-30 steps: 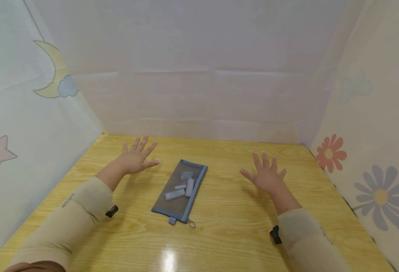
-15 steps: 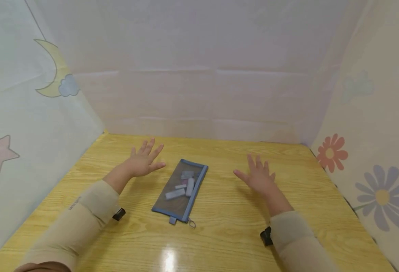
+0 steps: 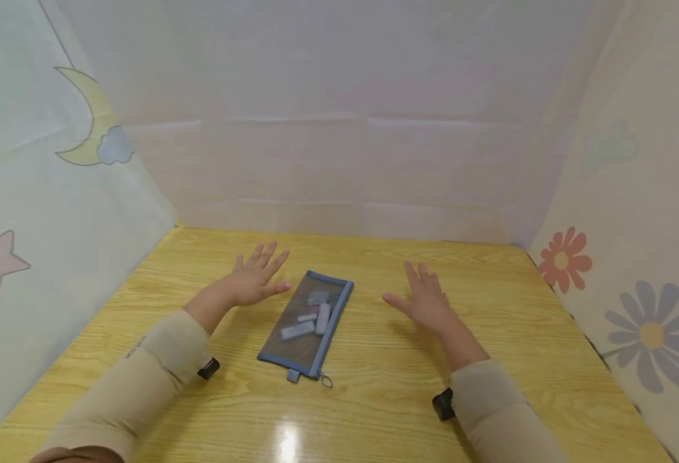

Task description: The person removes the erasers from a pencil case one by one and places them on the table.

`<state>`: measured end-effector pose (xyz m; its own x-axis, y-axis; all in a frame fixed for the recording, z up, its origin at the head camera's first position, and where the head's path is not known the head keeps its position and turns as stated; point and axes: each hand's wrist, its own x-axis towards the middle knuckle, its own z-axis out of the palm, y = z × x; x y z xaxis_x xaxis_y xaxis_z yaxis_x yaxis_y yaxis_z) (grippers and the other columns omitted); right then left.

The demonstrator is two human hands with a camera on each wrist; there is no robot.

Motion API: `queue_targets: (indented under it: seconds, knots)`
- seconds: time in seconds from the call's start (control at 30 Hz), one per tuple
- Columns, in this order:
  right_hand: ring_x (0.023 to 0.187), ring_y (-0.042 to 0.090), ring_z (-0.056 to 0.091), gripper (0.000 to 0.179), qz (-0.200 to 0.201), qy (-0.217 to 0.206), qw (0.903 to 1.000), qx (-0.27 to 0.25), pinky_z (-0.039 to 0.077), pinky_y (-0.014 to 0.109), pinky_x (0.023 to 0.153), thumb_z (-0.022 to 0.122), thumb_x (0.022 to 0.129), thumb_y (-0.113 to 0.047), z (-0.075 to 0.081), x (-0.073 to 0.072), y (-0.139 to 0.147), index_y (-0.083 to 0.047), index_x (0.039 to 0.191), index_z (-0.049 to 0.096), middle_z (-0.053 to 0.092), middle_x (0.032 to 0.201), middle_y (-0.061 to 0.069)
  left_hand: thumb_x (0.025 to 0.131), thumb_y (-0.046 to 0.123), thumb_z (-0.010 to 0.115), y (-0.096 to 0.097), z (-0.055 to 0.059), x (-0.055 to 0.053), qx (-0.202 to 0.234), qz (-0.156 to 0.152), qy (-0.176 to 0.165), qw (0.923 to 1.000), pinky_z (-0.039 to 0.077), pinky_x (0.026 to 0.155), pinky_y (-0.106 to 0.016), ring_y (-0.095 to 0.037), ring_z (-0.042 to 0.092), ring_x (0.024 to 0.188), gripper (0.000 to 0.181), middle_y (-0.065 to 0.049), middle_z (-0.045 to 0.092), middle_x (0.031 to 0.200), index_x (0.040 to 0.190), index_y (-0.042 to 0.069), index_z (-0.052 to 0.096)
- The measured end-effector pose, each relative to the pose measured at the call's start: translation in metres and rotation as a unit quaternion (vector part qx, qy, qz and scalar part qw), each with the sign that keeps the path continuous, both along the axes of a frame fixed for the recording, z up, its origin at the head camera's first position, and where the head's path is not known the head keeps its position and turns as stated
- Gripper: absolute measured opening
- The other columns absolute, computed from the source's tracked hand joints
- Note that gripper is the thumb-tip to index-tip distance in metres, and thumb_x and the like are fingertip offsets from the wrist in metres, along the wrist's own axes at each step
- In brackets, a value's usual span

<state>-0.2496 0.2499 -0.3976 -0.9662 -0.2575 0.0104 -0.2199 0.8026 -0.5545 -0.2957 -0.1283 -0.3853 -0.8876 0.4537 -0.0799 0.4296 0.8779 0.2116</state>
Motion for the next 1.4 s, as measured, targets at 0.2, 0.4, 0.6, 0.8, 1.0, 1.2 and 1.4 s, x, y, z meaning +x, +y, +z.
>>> queue_targets:
  seconds: [0.2,0.4,0.6,0.8,1.0,1.2,1.4]
  knots:
    - [0.131,0.051,-0.011,0.094,0.022,0.002,0.9994,-0.028,0.007,0.072,0.093,0.053,0.086,-0.052,0.002,0.002,-0.010,-0.011,0.147,-0.005,-0.012,0.148,0.025,0.082,0.074,0.022,0.010,0.001,0.003,-0.010,-0.021,-0.003,0.9997,-0.006,0.101,-0.063,-0.029,-0.020,0.135,0.081,-0.002,-0.021,0.149,0.144,0.033,-0.010]
    - [0.132,0.050,-0.008,0.094,0.029,-0.005,0.9989,-0.035,0.009,0.071,0.093,0.055,0.084,-0.052,0.000,0.003,-0.018,-0.014,0.147,-0.004,-0.011,0.148,0.024,0.081,0.074,0.022,0.020,0.002,0.008,-0.017,-0.040,-0.001,0.9990,-0.005,0.102,-0.062,-0.030,-0.018,0.136,0.083,-0.005,-0.019,0.150,0.146,0.031,-0.006]
    - [0.133,0.048,-0.006,0.094,0.033,-0.010,0.9988,-0.034,0.008,0.070,0.096,0.054,0.084,-0.054,-0.002,0.004,-0.025,-0.016,0.147,-0.003,-0.010,0.149,0.023,0.082,0.073,0.024,0.029,0.003,0.011,-0.029,-0.055,-0.014,0.9979,-0.004,0.103,-0.060,-0.028,-0.019,0.135,0.081,-0.003,-0.022,0.148,0.144,0.032,-0.008]
    - [0.134,0.046,-0.004,0.093,0.042,-0.010,0.9983,-0.039,0.009,0.068,0.097,0.057,0.083,-0.053,-0.003,0.006,-0.033,-0.015,0.148,0.001,-0.006,0.150,0.022,0.080,0.075,0.023,0.038,-0.001,0.012,-0.048,-0.071,-0.018,0.9961,-0.003,0.104,-0.060,-0.028,-0.019,0.135,0.084,-0.003,-0.022,0.149,0.145,0.032,-0.006]
    - [0.134,0.045,-0.001,0.092,0.054,-0.014,0.9978,-0.037,0.010,0.067,0.098,0.058,0.083,-0.051,0.000,0.010,-0.039,-0.013,0.148,0.006,-0.004,0.150,0.022,0.077,0.077,0.020,0.045,-0.007,0.015,-0.063,-0.086,-0.025,0.9940,-0.003,0.105,-0.058,-0.027,-0.018,0.136,0.084,-0.003,-0.020,0.150,0.144,0.035,-0.009]
    - [0.134,0.046,0.003,0.089,0.066,-0.009,0.9975,-0.023,0.012,0.066,0.098,0.058,0.084,-0.050,0.002,0.012,-0.043,-0.010,0.147,0.010,0.001,0.149,0.024,0.081,0.073,0.026,0.052,-0.011,0.020,-0.064,-0.112,-0.027,0.9912,0.000,0.105,-0.058,-0.031,-0.013,0.137,0.084,-0.005,-0.017,0.150,0.147,0.028,-0.002]
    - [0.134,0.044,0.006,0.087,0.080,-0.009,0.9964,-0.027,0.013,0.065,0.099,0.059,0.083,-0.048,0.002,0.014,-0.046,-0.012,0.147,0.012,0.004,0.150,0.023,0.080,0.074,0.026,0.057,-0.017,0.022,-0.075,-0.121,-0.025,0.9895,0.001,0.105,-0.057,-0.029,-0.015,0.136,0.086,-0.004,-0.019,0.150,0.147,0.028,-0.002]
